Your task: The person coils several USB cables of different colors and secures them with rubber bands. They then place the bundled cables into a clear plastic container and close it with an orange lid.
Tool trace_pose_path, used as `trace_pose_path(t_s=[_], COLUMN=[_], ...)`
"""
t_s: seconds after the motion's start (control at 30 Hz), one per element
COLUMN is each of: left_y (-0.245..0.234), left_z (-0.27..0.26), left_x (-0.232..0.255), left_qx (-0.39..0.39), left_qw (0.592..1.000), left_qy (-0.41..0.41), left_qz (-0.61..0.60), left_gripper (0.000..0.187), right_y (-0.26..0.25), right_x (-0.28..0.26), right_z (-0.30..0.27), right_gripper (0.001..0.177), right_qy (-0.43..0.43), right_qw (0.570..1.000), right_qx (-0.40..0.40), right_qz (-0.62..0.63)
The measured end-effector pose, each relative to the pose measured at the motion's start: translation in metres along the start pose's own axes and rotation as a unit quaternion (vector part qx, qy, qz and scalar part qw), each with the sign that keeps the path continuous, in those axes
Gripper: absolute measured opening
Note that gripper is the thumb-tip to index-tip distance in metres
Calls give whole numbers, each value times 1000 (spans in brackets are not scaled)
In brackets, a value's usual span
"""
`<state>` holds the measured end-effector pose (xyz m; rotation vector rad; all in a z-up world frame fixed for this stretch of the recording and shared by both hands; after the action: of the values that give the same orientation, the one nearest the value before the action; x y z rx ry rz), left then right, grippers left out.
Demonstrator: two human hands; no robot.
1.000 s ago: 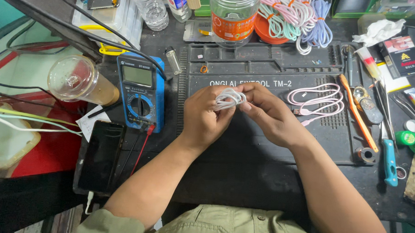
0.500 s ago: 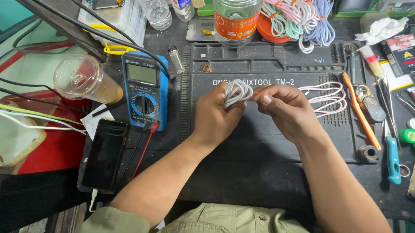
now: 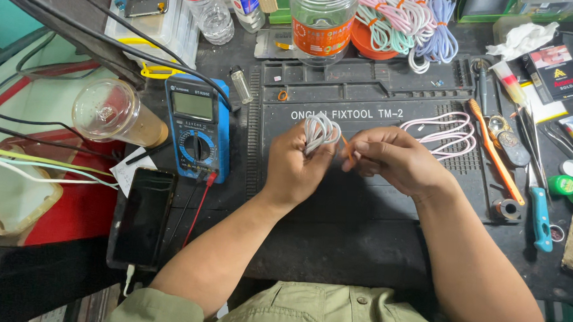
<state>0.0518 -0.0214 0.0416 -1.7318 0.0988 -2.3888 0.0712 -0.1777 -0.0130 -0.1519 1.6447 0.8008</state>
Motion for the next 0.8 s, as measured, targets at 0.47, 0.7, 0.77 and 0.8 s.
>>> trace_pose_path(t_s=[0.47, 0.7, 0.77, 0.8], left_y=[2, -1, 0, -1], left_z=[11, 8, 7, 7], left_x=[-18, -18, -19, -19], left_qx=[-144, -143, -138, -133], left_qw=[984, 975, 971, 964], left_qy=[-100, -80, -55, -30], left_qz=[40, 150, 189, 229], left_gripper=[49, 64, 59, 55], right_y=[-17, -11, -6, -4], right_x=[-34, -31, -28, -25], right_z=[-6, -3, -3, -2], right_gripper=[26, 41, 41, 42], right_qy=[-144, -123, -117, -110], right_qw=[919, 917, 921, 925], right_qx=[234, 227, 228, 228], right_qz=[-284, -303, -293, -283])
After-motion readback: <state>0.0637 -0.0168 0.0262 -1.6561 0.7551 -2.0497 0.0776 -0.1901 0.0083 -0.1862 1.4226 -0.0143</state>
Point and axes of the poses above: each hand's wrist, its own z-axis towards the middle knuckle, its own y-axis out of the palm, x = y × z, the point moved 8 cm from there along z, towards the middle knuckle, and after that the axes turned 1 degree about y, right-handed, at the moved point
